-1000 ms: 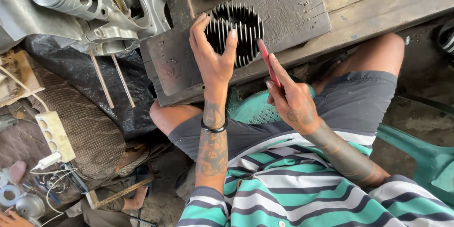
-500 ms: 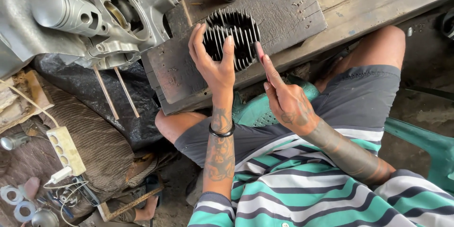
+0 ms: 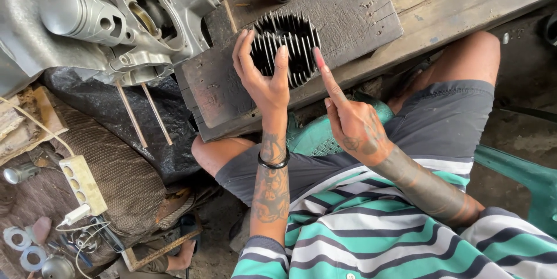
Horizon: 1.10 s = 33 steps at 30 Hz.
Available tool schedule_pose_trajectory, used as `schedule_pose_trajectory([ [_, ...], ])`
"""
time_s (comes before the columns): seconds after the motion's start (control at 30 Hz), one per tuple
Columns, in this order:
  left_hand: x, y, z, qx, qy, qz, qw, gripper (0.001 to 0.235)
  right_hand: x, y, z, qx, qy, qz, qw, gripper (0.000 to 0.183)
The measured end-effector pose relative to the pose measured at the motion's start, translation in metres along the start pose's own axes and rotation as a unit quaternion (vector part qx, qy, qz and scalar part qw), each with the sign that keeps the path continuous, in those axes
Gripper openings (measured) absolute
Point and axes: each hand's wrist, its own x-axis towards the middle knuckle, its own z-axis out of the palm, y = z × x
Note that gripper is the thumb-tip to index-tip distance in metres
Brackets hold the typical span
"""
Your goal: Cleaning the cooling fins of a motorcycle engine cylinder head using a small brush at a workbench.
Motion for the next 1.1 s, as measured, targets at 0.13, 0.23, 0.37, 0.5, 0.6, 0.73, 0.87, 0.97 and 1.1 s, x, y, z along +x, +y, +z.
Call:
schedule_pose_trajectory([
  [0.13, -0.001, 0.0, 0.0, 0.001, 0.001, 0.001, 1.0, 0.056, 0.005, -0.004, -0.002, 0.028, -0.004, 0.0, 1.0, 0.061],
  [0.23, 0.001, 0.001, 0.0, 0.003, 0.001, 0.006, 1.0, 0.056, 0.015, -0.005, -0.006, 0.053, -0.011, 0.003, 0.999, 0.062],
  [0.37, 0.001, 0.0, -0.001, 0.001, -0.002, 0.007, 1.0, 0.057, 0.026, -0.01, -0.012, 0.114, -0.03, 0.014, 0.993, 0.064],
  [0.5, 0.002, -0.002, 0.0, 0.003, -0.001, 0.006, 1.0, 0.057, 0.03, -0.043, -0.029, 0.104, -0.021, 0.014, 0.994, 0.062],
  [0.6, 0.001, 0.001, 0.0, 0.0, 0.001, 0.007, 1.0, 0.056, 0.02, -0.033, -0.024, 0.057, -0.037, 0.035, 0.997, 0.062],
  [0.73, 0.002, 0.0, 0.0, -0.001, 0.001, 0.01, 1.0, 0.056, 0.018, -0.03, -0.025, -0.016, -0.058, 0.063, 0.996, 0.062],
  [0.87, 0.002, 0.002, -0.001, 0.0, -0.004, 0.01, 1.0, 0.056, 0.025, -0.05, -0.04, -0.108, -0.085, 0.092, 0.986, 0.064],
  [0.97, 0.002, 0.005, -0.002, -0.003, -0.003, 0.01, 1.0, 0.056, 0.024, -0.056, -0.041, -0.162, -0.087, 0.082, 0.98, 0.065],
  [1.1, 0.002, 0.007, -0.002, -0.008, -0.007, 0.009, 1.0, 0.054, 0.015, -0.05, -0.039, -0.171, -0.063, 0.073, 0.981, 0.066],
])
